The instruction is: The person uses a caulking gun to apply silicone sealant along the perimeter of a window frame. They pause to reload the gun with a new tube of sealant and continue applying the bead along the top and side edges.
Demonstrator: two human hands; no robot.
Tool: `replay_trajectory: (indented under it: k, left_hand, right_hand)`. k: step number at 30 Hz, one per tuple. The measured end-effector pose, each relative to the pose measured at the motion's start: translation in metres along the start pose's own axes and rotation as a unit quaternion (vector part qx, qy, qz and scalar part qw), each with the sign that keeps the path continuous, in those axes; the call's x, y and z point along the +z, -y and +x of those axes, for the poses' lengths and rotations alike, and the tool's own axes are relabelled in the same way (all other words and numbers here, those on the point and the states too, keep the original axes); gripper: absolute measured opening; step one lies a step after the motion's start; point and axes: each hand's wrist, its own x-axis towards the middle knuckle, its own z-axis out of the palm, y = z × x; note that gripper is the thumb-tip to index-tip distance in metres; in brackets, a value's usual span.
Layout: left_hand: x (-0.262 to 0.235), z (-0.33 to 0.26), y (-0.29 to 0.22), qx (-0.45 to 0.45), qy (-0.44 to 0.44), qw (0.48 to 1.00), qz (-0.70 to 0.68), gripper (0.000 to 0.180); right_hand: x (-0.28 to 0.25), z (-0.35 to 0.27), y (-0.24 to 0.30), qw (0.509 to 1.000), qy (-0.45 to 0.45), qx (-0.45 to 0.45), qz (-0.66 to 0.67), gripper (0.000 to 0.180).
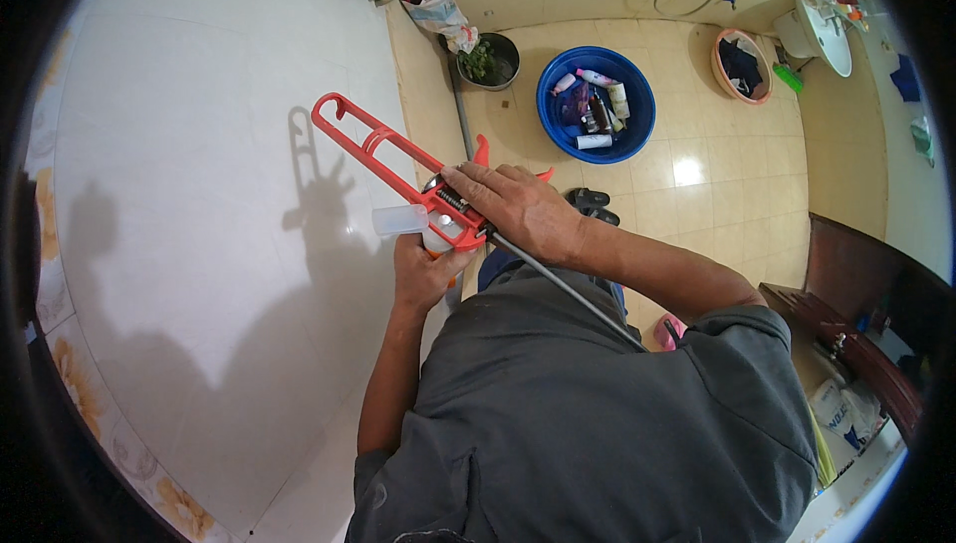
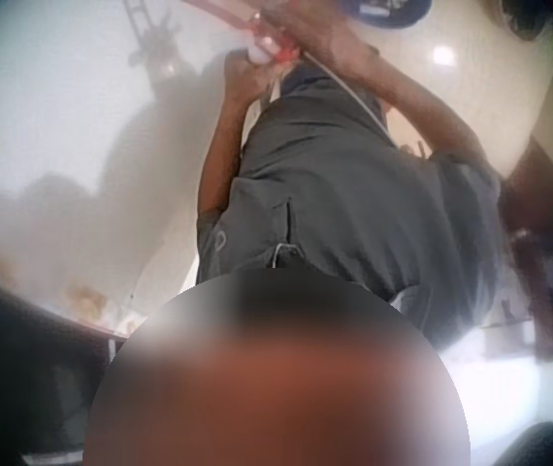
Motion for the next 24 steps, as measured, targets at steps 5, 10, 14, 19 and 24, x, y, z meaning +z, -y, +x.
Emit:
replay_trajectory:
  k: [5,10,14,19,24]
  left_hand:
    - [0.000,-0.003,0.004,0.001,-0.031,0.996,0.084,0.048]
    - [0.006,-0.005,-0.006,0.018,-0.075,0.986,0.148,0.044]
    - [0.005,-0.004,-0.006,0.026,-0.071,0.987,0.139,0.044]
    - [0.007,-0.006,-0.001,0.028,-0.084,0.984,0.156,0.048]
    - [0.007,-0.008,-0.002,0.006,-0.089,0.974,0.210,0.052]
  right_hand:
    - [0.003,0.000,0.003,1.000,0.013,0.015,-0.002,0.076]
    - [0.008,-0.002,0.003,1.000,-0.011,0.008,0.004,0.074]
    - [0.005,-0.001,0.005,1.000,-0.006,0.008,0.010,0.073]
    - [0.010,-0.004,0.006,1.000,-0.002,0.014,0.013,0.074]
    - [0.018,-0.008,0.001,1.000,0.008,0.008,0.008,0.076]
